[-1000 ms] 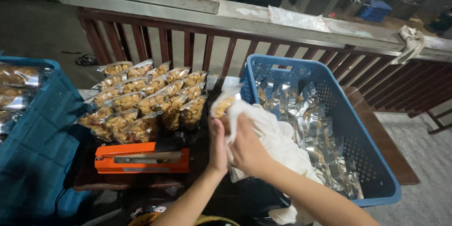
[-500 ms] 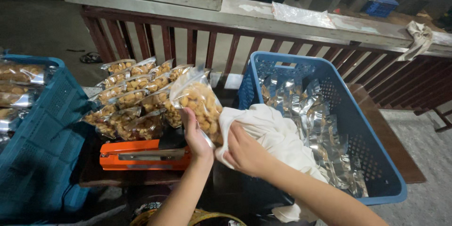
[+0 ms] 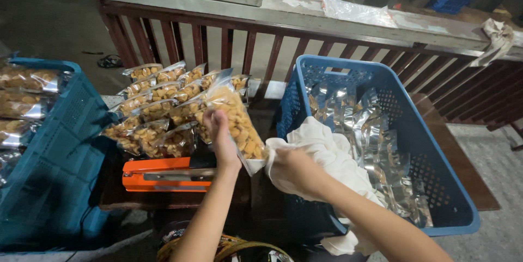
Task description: The person seals clear plastic bags filled with snack pieces using an orange handheld heat sealer, then wipes each sealed bag with a white cloth and places it into a blue crate. The person repeats this cycle for multiple bags, arranging the finished items in rows on a wooden bench.
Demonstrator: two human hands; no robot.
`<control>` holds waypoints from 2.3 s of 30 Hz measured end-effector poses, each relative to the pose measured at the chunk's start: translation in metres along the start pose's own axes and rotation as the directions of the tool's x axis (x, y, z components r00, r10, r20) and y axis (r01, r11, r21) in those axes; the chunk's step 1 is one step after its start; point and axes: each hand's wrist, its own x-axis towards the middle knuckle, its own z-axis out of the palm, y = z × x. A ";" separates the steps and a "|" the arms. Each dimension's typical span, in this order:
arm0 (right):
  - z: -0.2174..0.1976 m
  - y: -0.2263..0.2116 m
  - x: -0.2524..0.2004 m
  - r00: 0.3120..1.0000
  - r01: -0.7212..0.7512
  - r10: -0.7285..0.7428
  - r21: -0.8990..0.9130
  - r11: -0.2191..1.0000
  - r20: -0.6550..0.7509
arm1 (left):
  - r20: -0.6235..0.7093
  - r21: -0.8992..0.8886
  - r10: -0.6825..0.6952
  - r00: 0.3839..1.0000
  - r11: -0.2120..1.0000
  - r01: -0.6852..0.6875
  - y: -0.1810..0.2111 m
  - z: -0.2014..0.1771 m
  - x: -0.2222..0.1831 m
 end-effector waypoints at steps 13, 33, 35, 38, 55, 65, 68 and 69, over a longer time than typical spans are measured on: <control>-0.043 0.018 0.007 0.918 0.198 0.286 0.941 0.274 -0.276 | 0.631 0.538 -0.162 0.759 0.796 -0.277 0.014 0.009 -0.019; -0.034 0.030 0.008 0.889 0.122 0.291 0.794 0.595 -0.355 | 0.419 0.884 -0.250 0.873 0.332 -0.329 0.040 0.005 -0.004; -0.039 0.026 0.007 0.889 0.130 0.319 0.850 0.511 -0.328 | 0.249 0.960 -0.295 0.922 0.202 -0.195 0.050 -0.009 0.010; -0.044 0.022 0.009 0.898 0.123 0.317 0.866 0.484 -0.305 | 0.132 0.991 -0.282 0.950 0.074 -0.115 0.062 -0.035 0.028; -0.042 0.027 0.007 0.946 0.027 0.251 0.825 0.564 -0.203 | 0.449 0.846 0.117 0.886 -0.373 -0.380 -0.006 -0.152 0.044; -0.039 -0.035 -0.004 0.996 -0.050 0.010 -0.481 0.875 -0.085 | 0.389 0.906 0.300 0.871 -0.295 -0.304 0.067 -0.166 0.014; -0.041 -0.060 -0.014 0.988 -0.065 -0.035 -0.615 0.786 -0.149 | 0.304 0.929 0.351 0.886 -0.314 -0.195 0.097 -0.191 0.010; -0.042 -0.064 -0.022 0.983 -0.098 -0.017 -0.607 0.789 -0.180 | 0.260 0.943 0.355 0.898 -0.293 -0.157 0.102 -0.203 0.013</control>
